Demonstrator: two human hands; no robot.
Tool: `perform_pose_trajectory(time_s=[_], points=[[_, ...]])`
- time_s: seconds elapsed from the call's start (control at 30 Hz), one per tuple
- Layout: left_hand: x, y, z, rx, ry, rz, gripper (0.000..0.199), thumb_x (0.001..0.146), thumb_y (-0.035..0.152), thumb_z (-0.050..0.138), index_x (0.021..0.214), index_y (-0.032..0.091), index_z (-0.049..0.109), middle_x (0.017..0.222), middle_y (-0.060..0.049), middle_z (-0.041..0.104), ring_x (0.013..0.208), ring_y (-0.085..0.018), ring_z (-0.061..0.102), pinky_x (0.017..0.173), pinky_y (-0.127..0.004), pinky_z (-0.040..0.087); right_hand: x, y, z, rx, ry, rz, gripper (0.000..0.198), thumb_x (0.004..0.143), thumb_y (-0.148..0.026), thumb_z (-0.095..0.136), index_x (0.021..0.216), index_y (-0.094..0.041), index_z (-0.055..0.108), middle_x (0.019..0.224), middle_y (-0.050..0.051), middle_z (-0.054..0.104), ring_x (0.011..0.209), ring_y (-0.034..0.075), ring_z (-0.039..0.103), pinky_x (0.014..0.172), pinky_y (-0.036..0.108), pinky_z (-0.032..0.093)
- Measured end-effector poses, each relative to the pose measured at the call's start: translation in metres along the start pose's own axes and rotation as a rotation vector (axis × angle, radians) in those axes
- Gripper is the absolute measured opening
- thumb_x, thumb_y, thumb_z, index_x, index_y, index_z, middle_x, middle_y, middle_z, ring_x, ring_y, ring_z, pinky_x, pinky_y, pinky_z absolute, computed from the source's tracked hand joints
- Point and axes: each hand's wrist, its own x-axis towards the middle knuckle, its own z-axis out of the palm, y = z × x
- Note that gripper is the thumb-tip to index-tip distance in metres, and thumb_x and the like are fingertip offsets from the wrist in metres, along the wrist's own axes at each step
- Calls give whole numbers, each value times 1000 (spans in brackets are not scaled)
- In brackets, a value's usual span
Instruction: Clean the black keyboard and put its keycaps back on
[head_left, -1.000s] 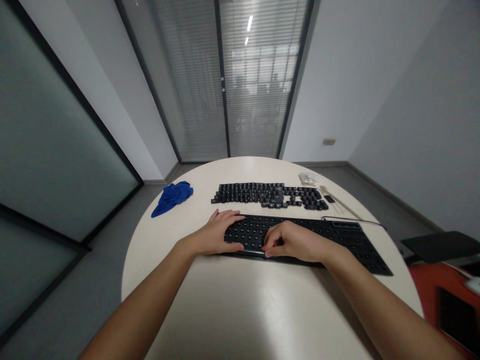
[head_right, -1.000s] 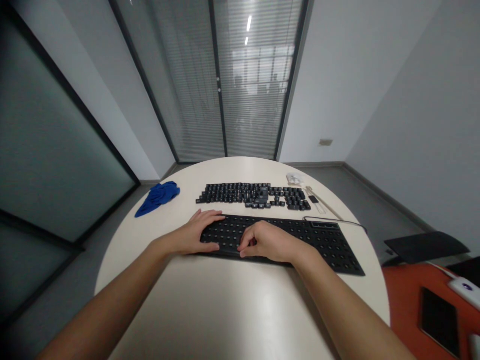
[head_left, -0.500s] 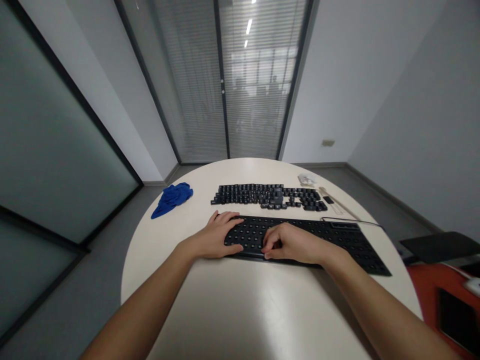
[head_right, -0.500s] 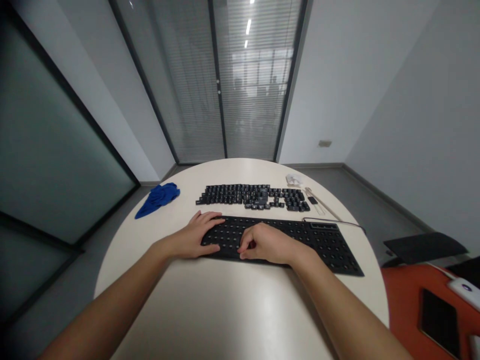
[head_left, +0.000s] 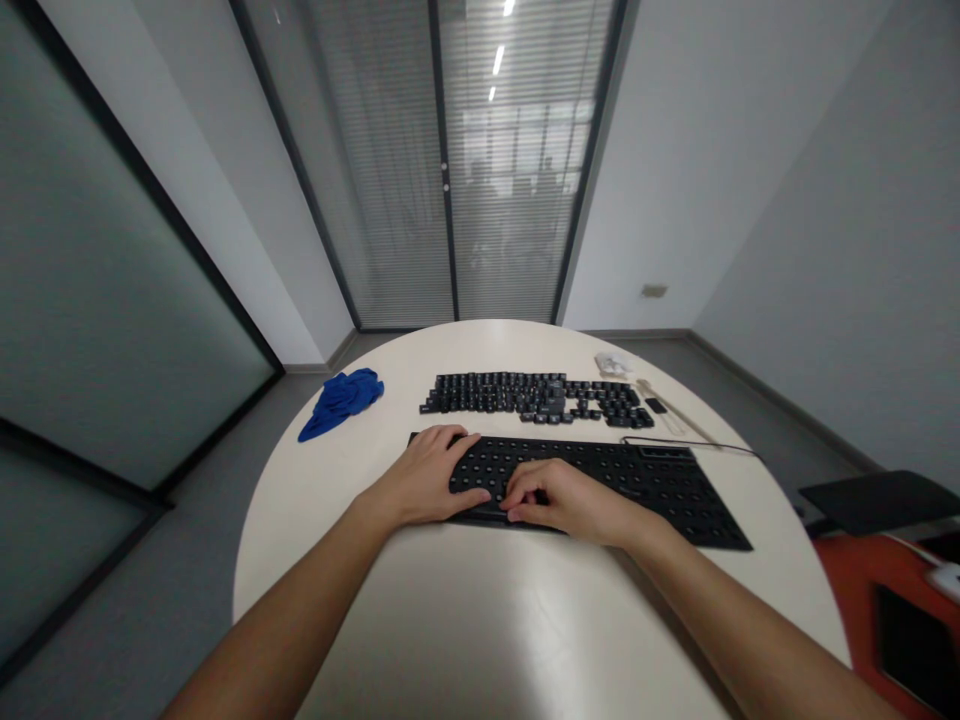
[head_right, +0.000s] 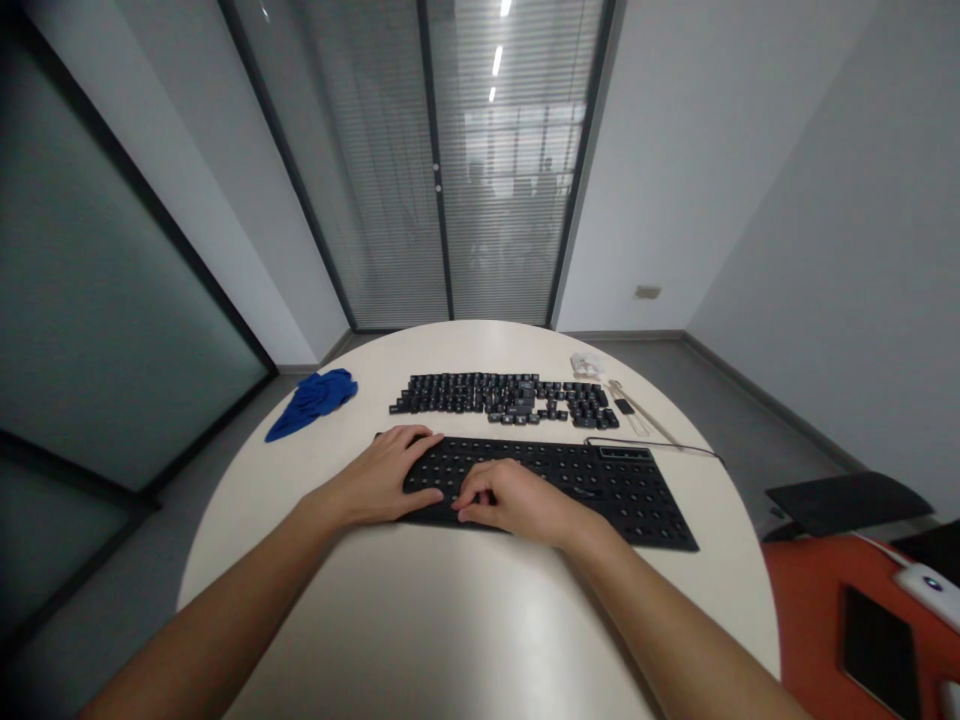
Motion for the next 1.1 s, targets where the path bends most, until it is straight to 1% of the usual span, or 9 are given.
perform_pose_trajectory(time_s=[0.1,0.17,0.27,0.33,0.4,0.53,0.7,0.87,1.1], points=[[0,-2,-1,7,20,-11,64,88,58,63,139,22,52,139,-14,53,129,-35,48,109,-52,40,4,-3,8,-21,55,-2,14,89,-27,69,96,-20,79,90,5,73,80,16,64,73,27,48],[0,-2,0,-15,21,23,61,89,54,64,138,20,52,143,-14,52,132,-34,47,112,-51,39,7,-4,9,-18,97,15,14,90,-27,67,96,-19,78,88,4,73,76,16,64,70,26,48],[-1,-3,0,-56,17,74,61,88,51,67,139,20,51,145,-14,51,134,-33,46,114,-51,37,9,0,5,-80,244,70,16,92,-26,64,98,-19,77,88,4,74,73,16,64,70,28,48],[-2,-5,0,-74,15,84,63,87,51,67,139,21,51,145,-14,52,135,-33,46,115,-51,36,10,7,0,-209,358,104,16,93,-25,62,101,-20,76,93,5,75,80,18,66,76,31,49],[-4,-7,-1,-81,14,83,64,87,52,67,140,21,50,145,-14,51,135,-34,45,115,-52,36,12,15,-7,-362,442,123,16,93,-22,61,100,-20,75,99,7,75,94,22,66,87,36,49],[-8,-11,-4,-64,0,86,68,87,58,66,142,21,48,146,-14,50,135,-33,45,116,-52,35,19,22,-20,-622,467,218,17,92,-19,60,102,-19,74,105,9,74,100,26,65,90,39,46],[-8,-13,-5,-41,2,91,73,83,60,69,142,22,49,146,-14,50,135,-33,45,116,-51,34,36,17,-28,-842,488,346,20,91,-22,61,107,-20,73,110,10,72,105,29,61,86,39,39],[-7,-12,-6,-58,12,89,73,81,59,71,140,22,51,145,-13,52,134,-34,47,115,-51,35,51,21,-31,-936,432,329,20,88,-24,66,107,-21,74,115,10,70,109,30,57,88,40,33],[-7,-10,-9,-62,0,81,72,81,58,72,140,21,51,146,-14,51,134,-34,47,115,-52,35,60,29,-30,-985,378,320,17,89,-22,64,102,-20,75,109,10,71,109,30,56,86,40,30]])
